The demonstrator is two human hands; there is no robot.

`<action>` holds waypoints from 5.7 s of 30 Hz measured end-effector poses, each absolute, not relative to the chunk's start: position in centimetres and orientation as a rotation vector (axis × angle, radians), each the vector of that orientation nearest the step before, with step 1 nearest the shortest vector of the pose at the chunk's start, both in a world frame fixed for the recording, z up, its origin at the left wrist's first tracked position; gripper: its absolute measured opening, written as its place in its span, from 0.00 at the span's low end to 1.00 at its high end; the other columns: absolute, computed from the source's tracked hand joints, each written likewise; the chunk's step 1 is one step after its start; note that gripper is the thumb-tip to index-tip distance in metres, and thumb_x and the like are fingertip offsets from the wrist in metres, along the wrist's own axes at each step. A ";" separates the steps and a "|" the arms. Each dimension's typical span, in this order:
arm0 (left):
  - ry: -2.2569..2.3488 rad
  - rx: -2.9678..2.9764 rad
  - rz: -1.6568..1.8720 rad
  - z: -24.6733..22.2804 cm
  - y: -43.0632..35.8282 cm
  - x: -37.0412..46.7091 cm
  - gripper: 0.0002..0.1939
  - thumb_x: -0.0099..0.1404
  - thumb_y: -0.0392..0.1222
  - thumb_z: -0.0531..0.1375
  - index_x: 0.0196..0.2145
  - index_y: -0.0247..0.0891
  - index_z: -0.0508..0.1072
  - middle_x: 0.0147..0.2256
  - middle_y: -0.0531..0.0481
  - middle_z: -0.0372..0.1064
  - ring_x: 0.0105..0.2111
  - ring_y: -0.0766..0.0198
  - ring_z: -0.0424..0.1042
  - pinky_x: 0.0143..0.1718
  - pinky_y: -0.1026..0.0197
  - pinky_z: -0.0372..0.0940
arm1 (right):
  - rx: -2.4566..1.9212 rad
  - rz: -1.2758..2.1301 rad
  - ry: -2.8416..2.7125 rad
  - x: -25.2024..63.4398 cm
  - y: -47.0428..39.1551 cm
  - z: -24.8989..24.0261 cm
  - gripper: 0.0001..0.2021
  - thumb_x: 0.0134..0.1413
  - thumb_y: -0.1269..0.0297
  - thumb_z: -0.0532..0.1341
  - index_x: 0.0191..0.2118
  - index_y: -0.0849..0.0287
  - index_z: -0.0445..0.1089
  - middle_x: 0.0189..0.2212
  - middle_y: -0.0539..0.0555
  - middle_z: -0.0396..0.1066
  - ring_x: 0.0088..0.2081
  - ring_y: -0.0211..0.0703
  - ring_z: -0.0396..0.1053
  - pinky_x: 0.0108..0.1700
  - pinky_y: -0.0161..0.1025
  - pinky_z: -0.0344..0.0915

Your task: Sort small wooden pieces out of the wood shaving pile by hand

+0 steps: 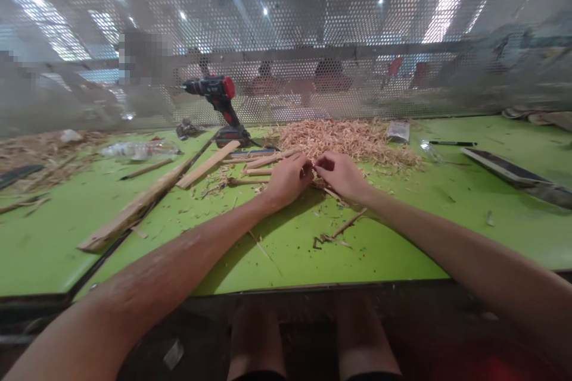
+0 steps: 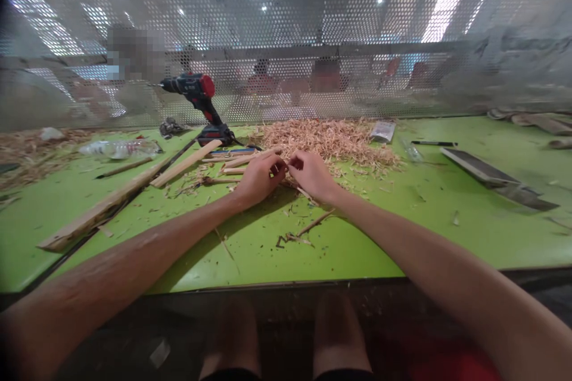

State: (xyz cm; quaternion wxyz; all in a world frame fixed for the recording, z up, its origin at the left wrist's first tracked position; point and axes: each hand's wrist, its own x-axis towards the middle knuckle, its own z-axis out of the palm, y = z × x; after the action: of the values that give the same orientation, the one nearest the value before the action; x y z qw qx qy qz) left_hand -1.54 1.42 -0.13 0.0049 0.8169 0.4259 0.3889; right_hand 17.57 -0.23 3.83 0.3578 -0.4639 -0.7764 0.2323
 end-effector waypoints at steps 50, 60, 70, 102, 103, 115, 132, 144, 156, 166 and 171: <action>1.371 2.613 1.214 -0.4 1.2 -1.7 0.08 0.69 0.30 0.62 0.33 0.40 0.71 0.35 0.47 0.76 0.35 0.58 0.72 0.36 0.57 0.62 | -1.282 0.197 -2.349 16.7 -1.4 4.7 0.14 0.69 0.80 0.59 0.33 0.64 0.78 0.30 0.56 0.79 0.31 0.42 0.70 0.39 0.37 0.62; 1.344 2.582 1.215 -0.2 1.1 -1.5 0.06 0.69 0.30 0.63 0.35 0.39 0.74 0.36 0.48 0.77 0.36 0.58 0.73 0.38 0.58 0.66 | -1.331 0.235 -2.301 17.2 -0.6 4.5 0.13 0.71 0.77 0.60 0.37 0.66 0.82 0.32 0.58 0.82 0.32 0.43 0.72 0.38 0.37 0.61; 1.441 2.512 1.181 0.2 1.1 -1.4 0.09 0.70 0.29 0.64 0.33 0.40 0.71 0.35 0.48 0.76 0.36 0.56 0.73 0.38 0.56 0.65 | -1.293 0.313 -2.344 16.9 -0.9 4.8 0.13 0.72 0.79 0.59 0.38 0.67 0.80 0.34 0.59 0.82 0.33 0.43 0.72 0.40 0.38 0.64; 1.339 2.574 1.125 0.7 0.5 -1.6 0.08 0.68 0.30 0.62 0.33 0.39 0.72 0.37 0.45 0.77 0.37 0.55 0.74 0.39 0.55 0.66 | -1.259 0.399 -2.330 17.5 -0.7 5.2 0.13 0.67 0.76 0.61 0.33 0.63 0.82 0.27 0.54 0.79 0.28 0.40 0.68 0.37 0.39 0.63; 1.350 2.575 1.113 0.7 0.5 -1.6 0.08 0.68 0.29 0.62 0.33 0.40 0.72 0.37 0.45 0.76 0.38 0.55 0.74 0.39 0.55 0.66 | -1.243 0.401 -2.339 17.5 -0.7 5.2 0.13 0.67 0.76 0.61 0.33 0.63 0.82 0.28 0.54 0.79 0.28 0.40 0.68 0.37 0.39 0.64; 1.423 2.562 1.081 0.6 0.3 -1.2 0.13 0.69 0.27 0.63 0.32 0.41 0.66 0.36 0.45 0.75 0.38 0.55 0.74 0.41 0.54 0.67 | -1.248 0.344 -2.341 17.2 -1.0 4.9 0.15 0.66 0.78 0.60 0.30 0.62 0.80 0.26 0.54 0.78 0.28 0.41 0.68 0.37 0.39 0.62; 1.380 2.558 1.187 -0.1 1.0 -1.5 0.08 0.69 0.28 0.63 0.34 0.39 0.74 0.35 0.48 0.76 0.35 0.59 0.73 0.40 0.58 0.68 | -1.290 0.396 -2.272 17.4 -0.6 4.8 0.14 0.71 0.76 0.61 0.34 0.63 0.81 0.30 0.56 0.81 0.30 0.42 0.72 0.37 0.39 0.64; 1.341 2.574 1.164 0.1 0.8 -1.2 0.06 0.71 0.30 0.63 0.40 0.38 0.79 0.39 0.46 0.79 0.37 0.57 0.76 0.43 0.56 0.71 | -1.324 0.450 -2.205 17.7 -0.1 4.9 0.13 0.71 0.73 0.63 0.35 0.65 0.83 0.33 0.58 0.82 0.32 0.41 0.72 0.40 0.40 0.67; 1.337 2.588 1.096 0.0 0.9 -1.2 0.09 0.77 0.32 0.60 0.46 0.37 0.81 0.44 0.42 0.80 0.40 0.55 0.78 0.47 0.54 0.73 | -1.293 0.481 -2.215 18.4 0.8 4.8 0.13 0.74 0.72 0.63 0.43 0.67 0.87 0.36 0.60 0.84 0.33 0.42 0.74 0.40 0.40 0.68; 1.312 2.593 1.088 0.0 1.2 -1.6 0.05 0.79 0.40 0.65 0.45 0.36 0.81 0.43 0.43 0.81 0.38 0.55 0.78 0.44 0.54 0.73 | -1.213 0.563 -2.275 18.9 1.5 4.3 0.13 0.72 0.72 0.63 0.47 0.66 0.88 0.36 0.59 0.84 0.31 0.41 0.73 0.39 0.39 0.69; 1.339 2.584 1.083 -0.3 1.4 -1.5 0.09 0.80 0.44 0.66 0.44 0.36 0.82 0.42 0.41 0.82 0.39 0.54 0.79 0.44 0.54 0.73 | -1.130 0.562 -2.249 19.5 2.4 3.6 0.09 0.69 0.68 0.66 0.43 0.63 0.87 0.36 0.58 0.84 0.32 0.43 0.76 0.40 0.41 0.72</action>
State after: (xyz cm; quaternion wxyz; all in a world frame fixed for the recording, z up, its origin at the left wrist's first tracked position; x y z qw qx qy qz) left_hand -1.53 1.36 -0.29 0.0181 0.8321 0.4311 0.3486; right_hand 19.46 2.37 3.61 0.2777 -0.4211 -0.8378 0.2092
